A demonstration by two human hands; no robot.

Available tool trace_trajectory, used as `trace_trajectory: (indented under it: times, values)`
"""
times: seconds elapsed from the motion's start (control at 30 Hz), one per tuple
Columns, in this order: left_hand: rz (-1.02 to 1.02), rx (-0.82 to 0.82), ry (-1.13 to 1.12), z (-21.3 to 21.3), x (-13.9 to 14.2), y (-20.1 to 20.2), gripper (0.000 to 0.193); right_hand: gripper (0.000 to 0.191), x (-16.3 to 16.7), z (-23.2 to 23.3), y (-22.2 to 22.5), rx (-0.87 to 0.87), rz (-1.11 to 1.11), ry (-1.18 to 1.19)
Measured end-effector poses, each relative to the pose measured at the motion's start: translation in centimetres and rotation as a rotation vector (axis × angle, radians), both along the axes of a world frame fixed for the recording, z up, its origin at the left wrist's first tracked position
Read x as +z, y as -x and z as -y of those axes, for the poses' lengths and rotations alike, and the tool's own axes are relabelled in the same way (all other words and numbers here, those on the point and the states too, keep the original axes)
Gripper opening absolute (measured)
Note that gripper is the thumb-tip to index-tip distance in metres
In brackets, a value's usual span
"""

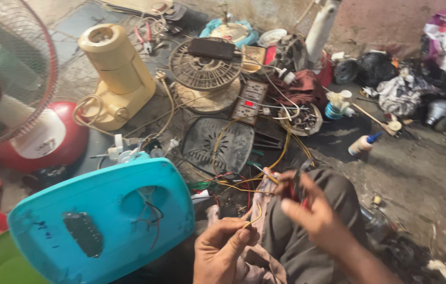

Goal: The person repairs an electric fan on a cluttered work surface. They handle the fan's blue plastic housing, strip and twist electrical wires by hand and with pliers, and work on a component mounted inside the housing, repositioning the housing repeatedly as they work.

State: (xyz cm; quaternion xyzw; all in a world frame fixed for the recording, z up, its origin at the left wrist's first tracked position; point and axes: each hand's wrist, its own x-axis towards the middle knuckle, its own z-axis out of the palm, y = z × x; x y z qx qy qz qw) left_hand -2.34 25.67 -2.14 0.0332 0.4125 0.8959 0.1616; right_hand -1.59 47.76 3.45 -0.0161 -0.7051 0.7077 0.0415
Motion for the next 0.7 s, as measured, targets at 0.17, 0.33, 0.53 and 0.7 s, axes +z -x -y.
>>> trace_trajectory:
  times: [0.17, 0.33, 0.53, 0.7]
  values:
    - [-0.366, 0.084, 0.134, 0.5, 1.4, 0.2, 0.013, 0.071, 0.3, 1.9, -2.5, 0.227, 0.138, -0.564]
    - [-0.267, 0.077, 0.311, 0.9, 2.8, 0.1, 0.015, 0.072, 1.9, 2.2, -1.7, 0.367, -0.032, -0.664]
    - [-0.364, 0.124, 0.393, 1.6, 4.3, 0.1, 0.015, 0.068, 3.8, 3.3, -1.2, 0.404, -0.027, -0.672]
    - [-0.336, 0.12, 0.384, 1.4, 4.2, 0.1, 0.016, 0.065, 4.2, 4.1, -1.1, 0.348, -0.142, -0.765]
